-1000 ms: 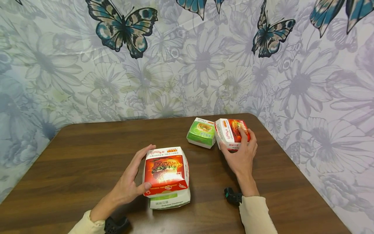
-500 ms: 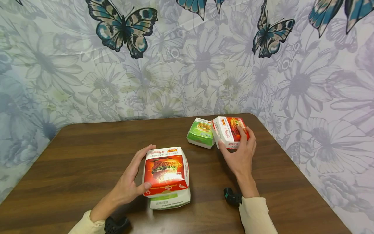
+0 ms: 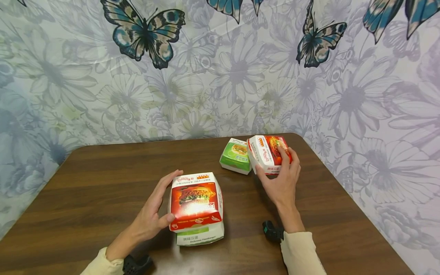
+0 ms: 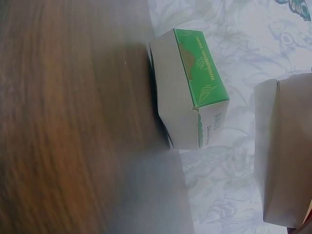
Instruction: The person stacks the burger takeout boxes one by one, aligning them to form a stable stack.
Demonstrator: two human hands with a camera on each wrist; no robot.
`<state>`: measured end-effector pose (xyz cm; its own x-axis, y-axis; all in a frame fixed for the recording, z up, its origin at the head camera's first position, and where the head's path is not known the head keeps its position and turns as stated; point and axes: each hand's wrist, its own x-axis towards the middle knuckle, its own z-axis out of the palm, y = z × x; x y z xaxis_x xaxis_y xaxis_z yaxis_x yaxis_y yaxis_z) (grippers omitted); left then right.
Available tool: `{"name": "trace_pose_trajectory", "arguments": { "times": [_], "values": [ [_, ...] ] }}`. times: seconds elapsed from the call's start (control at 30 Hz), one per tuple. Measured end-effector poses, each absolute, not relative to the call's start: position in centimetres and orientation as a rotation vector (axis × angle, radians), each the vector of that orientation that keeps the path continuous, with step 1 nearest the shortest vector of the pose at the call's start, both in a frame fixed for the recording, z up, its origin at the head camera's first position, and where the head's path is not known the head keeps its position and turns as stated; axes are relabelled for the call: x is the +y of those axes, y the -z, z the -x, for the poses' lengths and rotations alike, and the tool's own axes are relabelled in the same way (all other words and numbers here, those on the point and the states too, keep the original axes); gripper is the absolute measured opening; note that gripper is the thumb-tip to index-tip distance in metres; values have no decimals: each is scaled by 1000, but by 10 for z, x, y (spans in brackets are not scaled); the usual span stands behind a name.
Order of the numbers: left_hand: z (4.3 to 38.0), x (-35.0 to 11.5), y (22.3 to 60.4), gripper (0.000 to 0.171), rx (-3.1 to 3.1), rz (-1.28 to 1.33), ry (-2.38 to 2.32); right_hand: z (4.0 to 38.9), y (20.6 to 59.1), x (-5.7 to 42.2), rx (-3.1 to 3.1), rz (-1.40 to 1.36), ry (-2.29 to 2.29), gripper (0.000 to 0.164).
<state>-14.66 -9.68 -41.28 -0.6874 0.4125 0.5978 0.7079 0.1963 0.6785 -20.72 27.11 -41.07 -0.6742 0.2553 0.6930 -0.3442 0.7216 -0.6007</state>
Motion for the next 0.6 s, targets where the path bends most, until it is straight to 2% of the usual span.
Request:
{"name": "trace_pose_trajectory", "arguments": {
  "times": [0.6],
  "values": [
    [145,-97,410,87,-2220,1054,1502,206,408,268,-2096,-115,-922,79]
  ]
}}
